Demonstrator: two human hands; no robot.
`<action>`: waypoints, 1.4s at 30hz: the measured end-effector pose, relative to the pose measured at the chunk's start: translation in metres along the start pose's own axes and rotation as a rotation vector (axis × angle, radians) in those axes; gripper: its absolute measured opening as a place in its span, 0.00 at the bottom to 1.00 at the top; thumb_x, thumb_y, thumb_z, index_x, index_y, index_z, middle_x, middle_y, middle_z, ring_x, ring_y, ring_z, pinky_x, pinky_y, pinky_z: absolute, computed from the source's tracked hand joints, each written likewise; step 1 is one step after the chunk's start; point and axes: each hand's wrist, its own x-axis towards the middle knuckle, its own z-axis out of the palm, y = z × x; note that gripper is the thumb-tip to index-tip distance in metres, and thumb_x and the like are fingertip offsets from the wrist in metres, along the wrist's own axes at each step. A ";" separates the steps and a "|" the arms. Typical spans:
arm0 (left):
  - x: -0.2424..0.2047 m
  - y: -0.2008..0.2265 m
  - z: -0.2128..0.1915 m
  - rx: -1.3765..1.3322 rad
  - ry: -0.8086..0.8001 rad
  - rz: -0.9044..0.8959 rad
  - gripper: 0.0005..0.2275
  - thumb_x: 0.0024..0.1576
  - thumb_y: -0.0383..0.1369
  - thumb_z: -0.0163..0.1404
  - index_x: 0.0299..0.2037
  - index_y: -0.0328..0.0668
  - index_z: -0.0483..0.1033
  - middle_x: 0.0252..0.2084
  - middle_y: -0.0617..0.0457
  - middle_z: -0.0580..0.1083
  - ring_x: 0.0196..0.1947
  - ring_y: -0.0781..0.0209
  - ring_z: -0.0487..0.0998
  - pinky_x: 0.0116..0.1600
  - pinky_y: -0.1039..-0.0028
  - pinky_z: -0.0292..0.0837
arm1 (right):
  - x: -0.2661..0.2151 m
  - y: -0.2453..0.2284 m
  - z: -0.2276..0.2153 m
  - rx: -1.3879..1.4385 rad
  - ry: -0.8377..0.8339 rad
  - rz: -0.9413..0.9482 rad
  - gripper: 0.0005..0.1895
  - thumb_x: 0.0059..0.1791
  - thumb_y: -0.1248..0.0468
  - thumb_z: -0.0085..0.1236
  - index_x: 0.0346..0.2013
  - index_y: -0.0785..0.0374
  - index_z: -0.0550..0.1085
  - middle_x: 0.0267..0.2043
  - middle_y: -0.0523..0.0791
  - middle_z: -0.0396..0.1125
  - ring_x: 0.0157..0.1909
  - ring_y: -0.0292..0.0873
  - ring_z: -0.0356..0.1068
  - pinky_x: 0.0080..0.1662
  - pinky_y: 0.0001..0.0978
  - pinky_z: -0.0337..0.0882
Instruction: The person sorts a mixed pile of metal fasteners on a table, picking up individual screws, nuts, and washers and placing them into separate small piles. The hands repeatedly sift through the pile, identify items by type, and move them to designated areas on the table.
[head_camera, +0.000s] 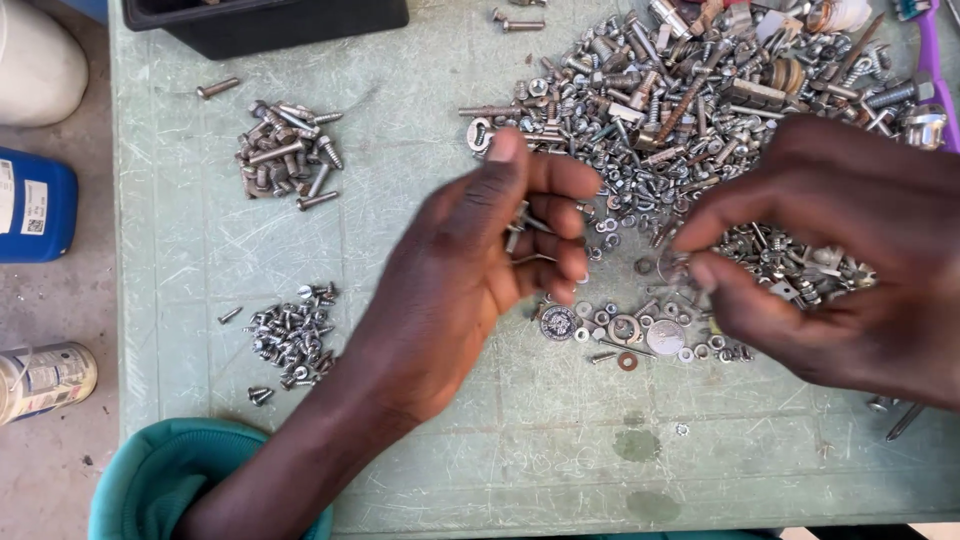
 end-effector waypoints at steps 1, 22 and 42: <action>-0.002 -0.003 0.004 0.000 0.006 0.005 0.23 0.62 0.48 0.40 0.46 0.33 0.76 0.35 0.50 0.71 0.31 0.60 0.74 0.35 0.71 0.70 | -0.003 -0.003 0.002 0.003 0.000 -0.007 0.10 0.48 0.64 0.64 0.42 0.63 0.78 0.28 0.45 0.66 0.22 0.39 0.59 0.27 0.33 0.58; -0.011 0.003 -0.002 -0.132 -0.164 0.003 0.35 0.70 0.56 0.25 0.53 0.26 0.74 0.45 0.36 0.76 0.42 0.46 0.80 0.50 0.60 0.79 | 0.005 0.003 0.006 0.163 0.197 0.047 0.19 0.57 0.66 0.38 0.58 0.76 0.68 0.64 0.58 0.68 0.70 0.57 0.68 0.73 0.51 0.63; 0.006 0.055 0.011 1.261 -0.083 0.827 0.07 0.68 0.22 0.42 0.52 0.39 0.71 0.51 0.49 0.76 0.43 0.63 0.78 0.46 0.77 0.75 | -0.009 0.039 -0.028 -0.113 0.279 -0.042 0.07 0.63 0.78 0.53 0.51 0.76 0.79 0.47 0.56 0.75 0.49 0.56 0.74 0.52 0.46 0.69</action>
